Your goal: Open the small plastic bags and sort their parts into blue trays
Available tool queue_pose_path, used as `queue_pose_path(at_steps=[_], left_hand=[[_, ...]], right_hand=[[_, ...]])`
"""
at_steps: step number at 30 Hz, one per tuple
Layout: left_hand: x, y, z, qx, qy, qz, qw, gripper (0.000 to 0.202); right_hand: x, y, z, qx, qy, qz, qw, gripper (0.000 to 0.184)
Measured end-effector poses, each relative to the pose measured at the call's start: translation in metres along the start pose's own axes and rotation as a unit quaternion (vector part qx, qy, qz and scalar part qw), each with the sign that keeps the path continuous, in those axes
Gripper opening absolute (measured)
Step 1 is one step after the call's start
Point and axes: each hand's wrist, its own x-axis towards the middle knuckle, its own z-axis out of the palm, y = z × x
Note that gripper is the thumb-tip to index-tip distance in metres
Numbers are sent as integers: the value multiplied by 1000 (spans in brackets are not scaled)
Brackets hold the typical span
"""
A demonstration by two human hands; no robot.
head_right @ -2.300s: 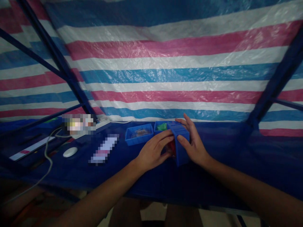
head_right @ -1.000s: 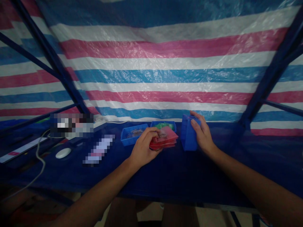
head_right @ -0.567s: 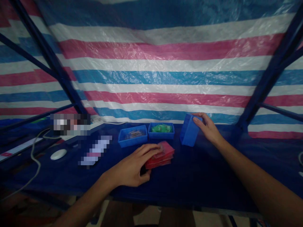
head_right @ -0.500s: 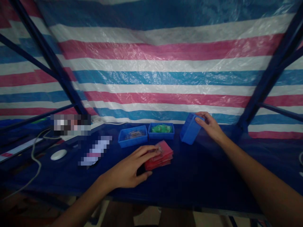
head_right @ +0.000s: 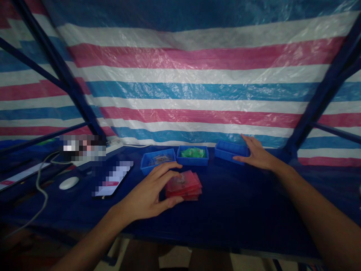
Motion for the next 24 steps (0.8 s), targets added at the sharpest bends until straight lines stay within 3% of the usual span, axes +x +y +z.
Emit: queue_pose_path(at_steps=[3, 5, 8, 11, 14, 19, 24], left_hand=[[18, 4, 12, 9, -6, 8, 1000, 60], [28, 6, 22, 23, -37, 6, 999, 66], [32, 8, 36, 44, -105, -13, 993, 65], [25, 9, 43, 72, -124, -51, 988, 50], [12, 10, 42, 106, -105, -95, 984, 45], [-4, 9, 41, 167, -65, -170, 969, 37], [-7, 4, 54, 211, -18, -197, 957, 41]], right_hand=[[0, -36, 1, -9, 70, -126, 990, 78], [-2, -65, 10, -2, 69, -211, 975, 69], [-7, -101, 31, 6, 39, -281, 959, 58], [-9, -114, 50, 17, 14, -298, 954, 46], [-9, -112, 58, 38, -1, -282, 959, 36], [-11, -112, 53, 78, -17, -261, 962, 18], [-14, -110, 39, 167, -62, -249, 952, 30]])
